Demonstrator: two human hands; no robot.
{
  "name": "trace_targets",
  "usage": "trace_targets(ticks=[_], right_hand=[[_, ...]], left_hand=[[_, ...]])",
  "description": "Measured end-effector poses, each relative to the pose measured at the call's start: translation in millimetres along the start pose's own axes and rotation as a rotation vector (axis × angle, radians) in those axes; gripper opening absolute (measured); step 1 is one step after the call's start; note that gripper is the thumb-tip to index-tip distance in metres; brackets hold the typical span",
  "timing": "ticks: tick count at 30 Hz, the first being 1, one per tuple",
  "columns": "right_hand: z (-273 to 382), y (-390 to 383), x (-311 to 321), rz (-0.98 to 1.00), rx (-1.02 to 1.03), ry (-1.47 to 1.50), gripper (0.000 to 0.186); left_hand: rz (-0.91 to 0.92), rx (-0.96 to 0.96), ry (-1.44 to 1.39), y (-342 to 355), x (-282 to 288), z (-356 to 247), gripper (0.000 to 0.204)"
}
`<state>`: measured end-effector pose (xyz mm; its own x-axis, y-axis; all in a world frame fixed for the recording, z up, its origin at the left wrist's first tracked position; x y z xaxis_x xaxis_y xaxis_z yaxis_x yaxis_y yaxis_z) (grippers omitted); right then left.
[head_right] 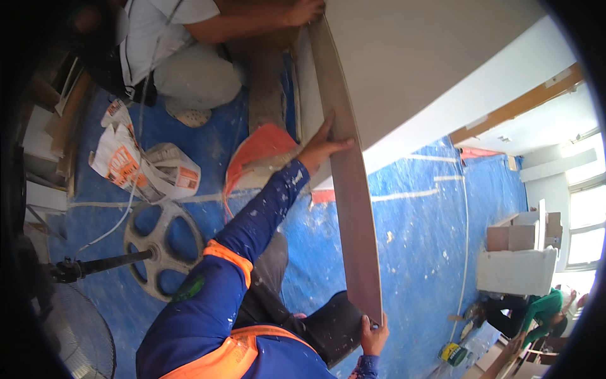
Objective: The person assists in a cabinet installation by holding a large wooden panel against a wall for measurement and marking. They then retrieve a smaller white panel and hand it to a coworker who is using a power tool to cut or trim the panel.
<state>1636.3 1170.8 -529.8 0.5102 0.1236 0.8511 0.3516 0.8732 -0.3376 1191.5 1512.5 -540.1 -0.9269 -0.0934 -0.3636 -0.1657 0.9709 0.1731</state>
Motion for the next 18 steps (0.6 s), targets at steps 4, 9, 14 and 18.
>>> trace_targets(ticks=[4,9,14,18], right_hand=[[-6.1,5.4,-5.9,0.008,-0.029,0.026,0.049],[0.8,3.0,-1.3,-0.109,0.056,0.228,0.038],[-14.6,8.1,-6.7,-0.06,0.047,0.136,0.044],[-10.2,6.9,-7.9,0.014,0.021,0.077,0.051]], left_hand=[[0.001,0.011,0.041,-0.1,1.7,0.1,0.119],[0.016,0.008,-0.013,2.2,1.3,7.7,0.119],[0.011,0.038,-0.064,-0.8,-3.0,0.9,0.124],[0.006,0.041,-0.051,-1.1,-1.6,4.0,0.124]])
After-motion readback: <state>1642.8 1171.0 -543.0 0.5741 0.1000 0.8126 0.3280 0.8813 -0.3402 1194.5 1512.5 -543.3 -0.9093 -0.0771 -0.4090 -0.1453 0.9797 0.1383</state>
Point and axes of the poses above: each hand's wrist, its own y-axis towards the middle knuckle, its own x-axis out of the back of the hand, z = x × y, the point moved 9 cm from there along y, towards the middle knuckle, and after that the axes turned 11 degrees about -x, right-handed, at the moved point
